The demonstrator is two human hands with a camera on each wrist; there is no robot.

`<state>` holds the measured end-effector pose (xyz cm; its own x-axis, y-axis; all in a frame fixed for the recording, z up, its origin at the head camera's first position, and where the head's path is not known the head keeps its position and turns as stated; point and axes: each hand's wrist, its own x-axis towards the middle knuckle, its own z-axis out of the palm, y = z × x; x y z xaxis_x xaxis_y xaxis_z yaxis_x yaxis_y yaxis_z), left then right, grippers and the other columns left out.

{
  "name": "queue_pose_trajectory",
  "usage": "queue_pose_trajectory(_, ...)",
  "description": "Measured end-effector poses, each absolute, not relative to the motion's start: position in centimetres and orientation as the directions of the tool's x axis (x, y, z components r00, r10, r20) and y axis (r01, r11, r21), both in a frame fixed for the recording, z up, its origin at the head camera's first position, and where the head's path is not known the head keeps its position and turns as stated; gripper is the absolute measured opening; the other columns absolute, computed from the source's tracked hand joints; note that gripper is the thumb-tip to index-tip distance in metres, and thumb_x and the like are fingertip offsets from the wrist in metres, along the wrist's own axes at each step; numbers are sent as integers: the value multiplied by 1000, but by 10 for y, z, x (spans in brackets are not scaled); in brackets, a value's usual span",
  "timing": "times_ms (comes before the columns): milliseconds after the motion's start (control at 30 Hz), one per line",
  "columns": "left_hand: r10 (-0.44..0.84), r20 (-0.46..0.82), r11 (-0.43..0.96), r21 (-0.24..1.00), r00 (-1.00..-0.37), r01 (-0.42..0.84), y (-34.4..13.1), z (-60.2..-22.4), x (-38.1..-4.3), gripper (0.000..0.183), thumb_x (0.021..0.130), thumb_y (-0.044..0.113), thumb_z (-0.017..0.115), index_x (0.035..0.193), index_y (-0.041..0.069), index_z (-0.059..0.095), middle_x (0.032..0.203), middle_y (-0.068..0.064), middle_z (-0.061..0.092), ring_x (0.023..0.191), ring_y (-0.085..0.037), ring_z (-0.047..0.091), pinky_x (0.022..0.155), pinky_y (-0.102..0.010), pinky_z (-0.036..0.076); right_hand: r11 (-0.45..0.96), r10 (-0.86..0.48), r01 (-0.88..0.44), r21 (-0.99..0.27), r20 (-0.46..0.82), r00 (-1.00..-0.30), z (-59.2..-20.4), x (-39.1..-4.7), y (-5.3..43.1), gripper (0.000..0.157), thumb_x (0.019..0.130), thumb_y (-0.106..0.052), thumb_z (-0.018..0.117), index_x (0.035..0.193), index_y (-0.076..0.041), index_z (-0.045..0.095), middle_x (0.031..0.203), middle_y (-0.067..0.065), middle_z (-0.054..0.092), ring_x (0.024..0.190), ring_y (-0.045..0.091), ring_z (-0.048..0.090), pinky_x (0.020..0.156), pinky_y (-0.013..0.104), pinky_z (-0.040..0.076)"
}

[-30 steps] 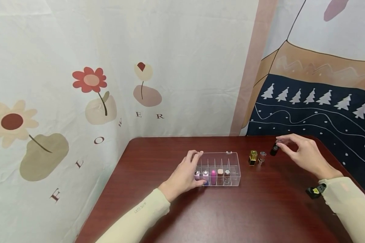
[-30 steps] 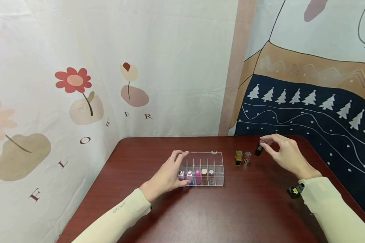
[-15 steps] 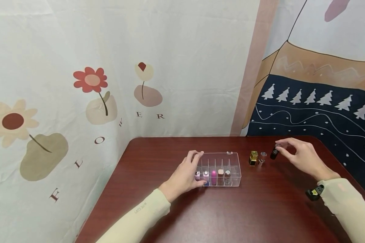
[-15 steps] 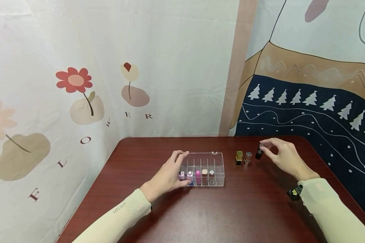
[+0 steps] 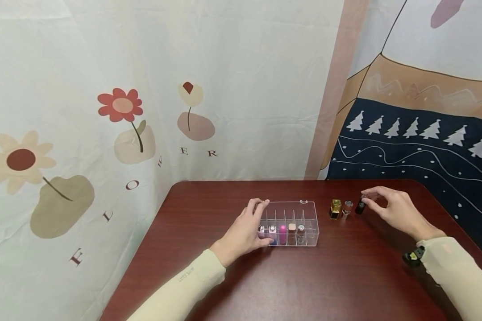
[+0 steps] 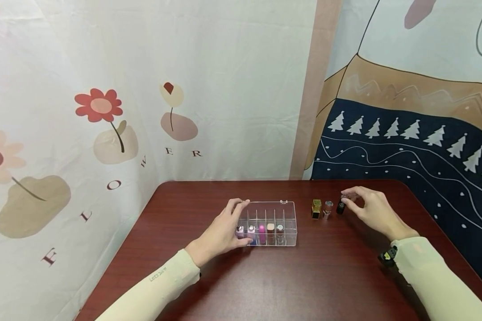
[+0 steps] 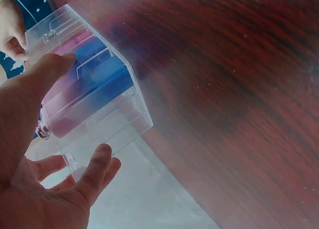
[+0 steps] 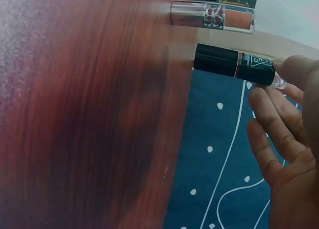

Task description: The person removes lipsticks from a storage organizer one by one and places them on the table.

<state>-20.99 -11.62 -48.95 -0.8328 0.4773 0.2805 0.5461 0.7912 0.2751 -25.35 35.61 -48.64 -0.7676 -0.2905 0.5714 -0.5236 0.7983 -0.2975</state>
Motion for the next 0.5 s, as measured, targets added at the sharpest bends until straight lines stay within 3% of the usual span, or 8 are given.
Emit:
queue_pose_trajectory(167, 477, 276, 791, 278, -834, 544, -116, -489, -209, 117, 85, 38, 108, 176, 6, 42, 165, -20, 49, 127, -40, 72, 112, -49, 68, 800, -303, -526, -290, 561, -770, -491, -253, 356, 29, 94, -8, 96, 120, -13, 87, 101, -1, 86, 87, 8, 72, 83, 17, 54)
queue_pose_trajectory(500, 476, 280, 794, 270, -834, 544, -116, -489, -208, 117, 85, 39, 108, 176, 7, 41, 165, -19, 49, 127, -39, 73, 112, -48, 68, 801, -318, -527, -285, 543, -777, -497, -253, 355, 29, 93, -8, 96, 120, -12, 87, 100, -4, 85, 88, -1, 69, 82, 21, 57)
